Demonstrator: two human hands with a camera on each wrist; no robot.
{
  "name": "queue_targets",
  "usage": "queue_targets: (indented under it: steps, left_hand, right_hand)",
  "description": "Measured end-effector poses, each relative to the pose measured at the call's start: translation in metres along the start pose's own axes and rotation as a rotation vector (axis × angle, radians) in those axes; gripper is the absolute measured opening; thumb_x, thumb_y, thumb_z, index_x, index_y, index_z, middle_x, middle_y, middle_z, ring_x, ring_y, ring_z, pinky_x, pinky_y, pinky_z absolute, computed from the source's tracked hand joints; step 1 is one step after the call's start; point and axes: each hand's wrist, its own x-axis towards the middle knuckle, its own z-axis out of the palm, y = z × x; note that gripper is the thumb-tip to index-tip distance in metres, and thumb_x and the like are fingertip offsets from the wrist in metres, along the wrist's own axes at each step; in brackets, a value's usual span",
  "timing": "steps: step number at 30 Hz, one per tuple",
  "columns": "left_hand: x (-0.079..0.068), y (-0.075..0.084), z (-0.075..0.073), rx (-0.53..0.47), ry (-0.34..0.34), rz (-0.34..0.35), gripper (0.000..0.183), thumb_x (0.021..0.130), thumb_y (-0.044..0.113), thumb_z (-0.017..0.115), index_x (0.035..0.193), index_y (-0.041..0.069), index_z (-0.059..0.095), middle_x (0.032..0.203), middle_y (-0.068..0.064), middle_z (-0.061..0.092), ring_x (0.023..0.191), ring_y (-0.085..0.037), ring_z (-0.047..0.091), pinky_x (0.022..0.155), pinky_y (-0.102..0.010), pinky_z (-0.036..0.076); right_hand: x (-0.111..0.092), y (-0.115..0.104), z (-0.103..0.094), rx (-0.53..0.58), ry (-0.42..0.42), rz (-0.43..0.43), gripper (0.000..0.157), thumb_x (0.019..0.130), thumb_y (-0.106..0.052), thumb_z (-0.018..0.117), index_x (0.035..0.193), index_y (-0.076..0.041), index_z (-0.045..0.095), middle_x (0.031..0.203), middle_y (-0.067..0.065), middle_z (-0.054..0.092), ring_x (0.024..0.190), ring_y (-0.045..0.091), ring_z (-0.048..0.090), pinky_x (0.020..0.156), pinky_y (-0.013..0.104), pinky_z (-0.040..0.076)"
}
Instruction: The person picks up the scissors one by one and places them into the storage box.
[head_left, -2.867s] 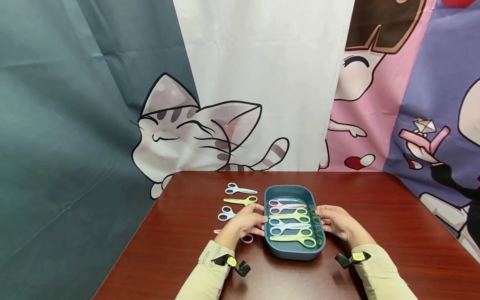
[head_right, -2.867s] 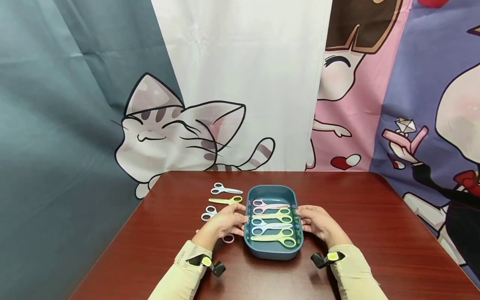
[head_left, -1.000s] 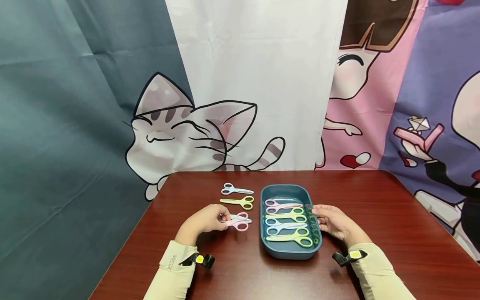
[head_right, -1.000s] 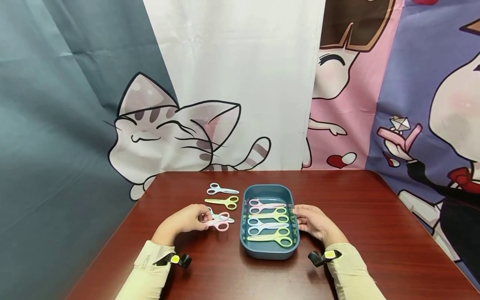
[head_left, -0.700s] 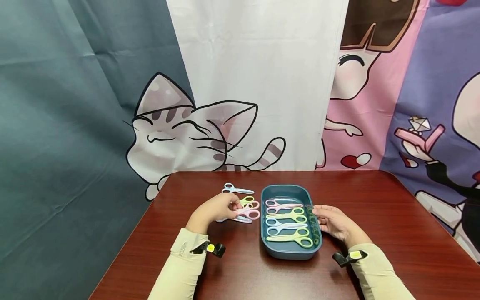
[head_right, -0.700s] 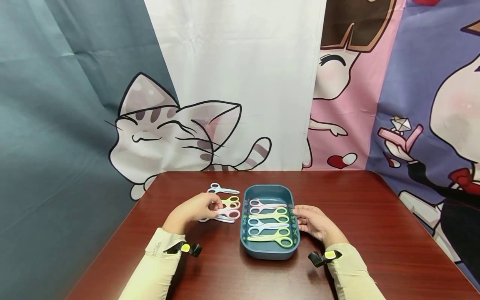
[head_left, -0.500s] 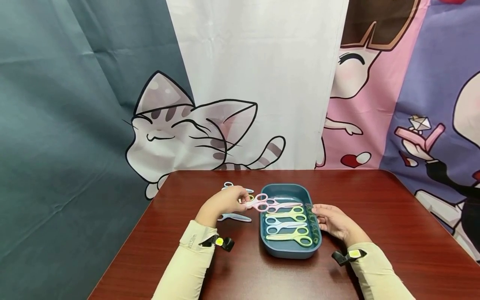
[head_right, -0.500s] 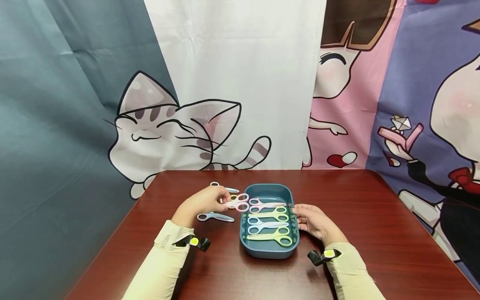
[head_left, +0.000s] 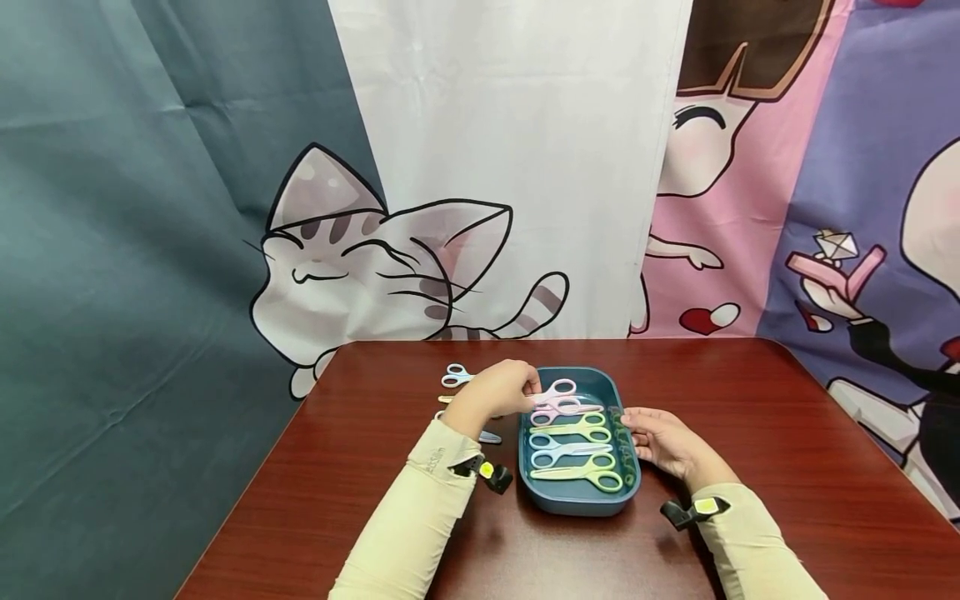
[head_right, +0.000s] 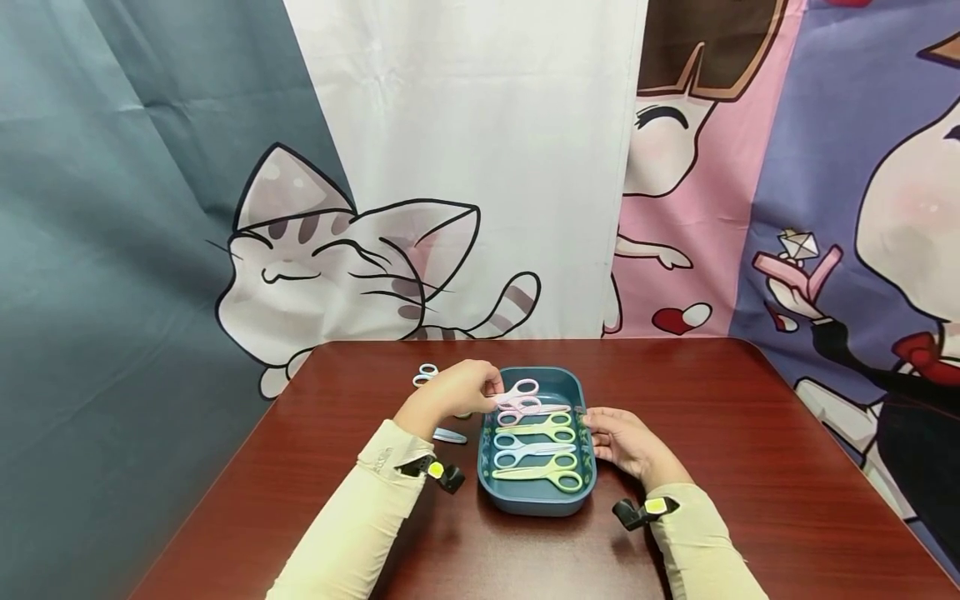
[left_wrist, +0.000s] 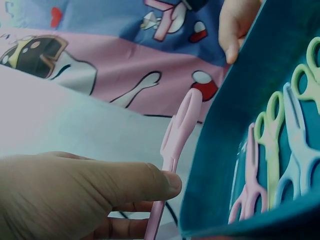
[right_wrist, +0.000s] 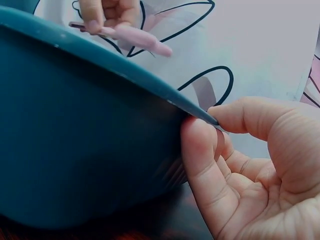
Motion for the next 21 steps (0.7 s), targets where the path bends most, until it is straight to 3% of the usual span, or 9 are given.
queue_targets:
  steps: [11,21]
  left_hand:
    - [0.038,0.027,0.02,0.177,-0.054,-0.02,0.016,0.088,0.018,0.075,0.076,0.02,0.065,0.072,0.007,0.058,0.072,-0.011,0.054,0.06,-0.024,0.045]
    - [0.056,0.036,0.037,0.239,-0.067,-0.029,0.033,0.09,0.014,0.069,0.063,0.02,0.05,0.058,0.007,0.039,0.059,-0.01,0.042,0.052,-0.024,0.037]
  right_hand:
    - [0.0,0.001,-0.001,-0.006,0.02,-0.006,0.028,0.107,-0.005,0.043,0.101,-0.012,0.07,0.086,-0.002,0.072,0.07,0.007,0.064,0.066,0.02,0.061]
    - [0.0,0.003,-0.003,-0.021,0.037,-0.004,0.026,0.107,-0.006,0.044,0.102,-0.013,0.069,0.087,-0.002,0.07,0.07,0.007,0.063,0.065,0.02,0.06]
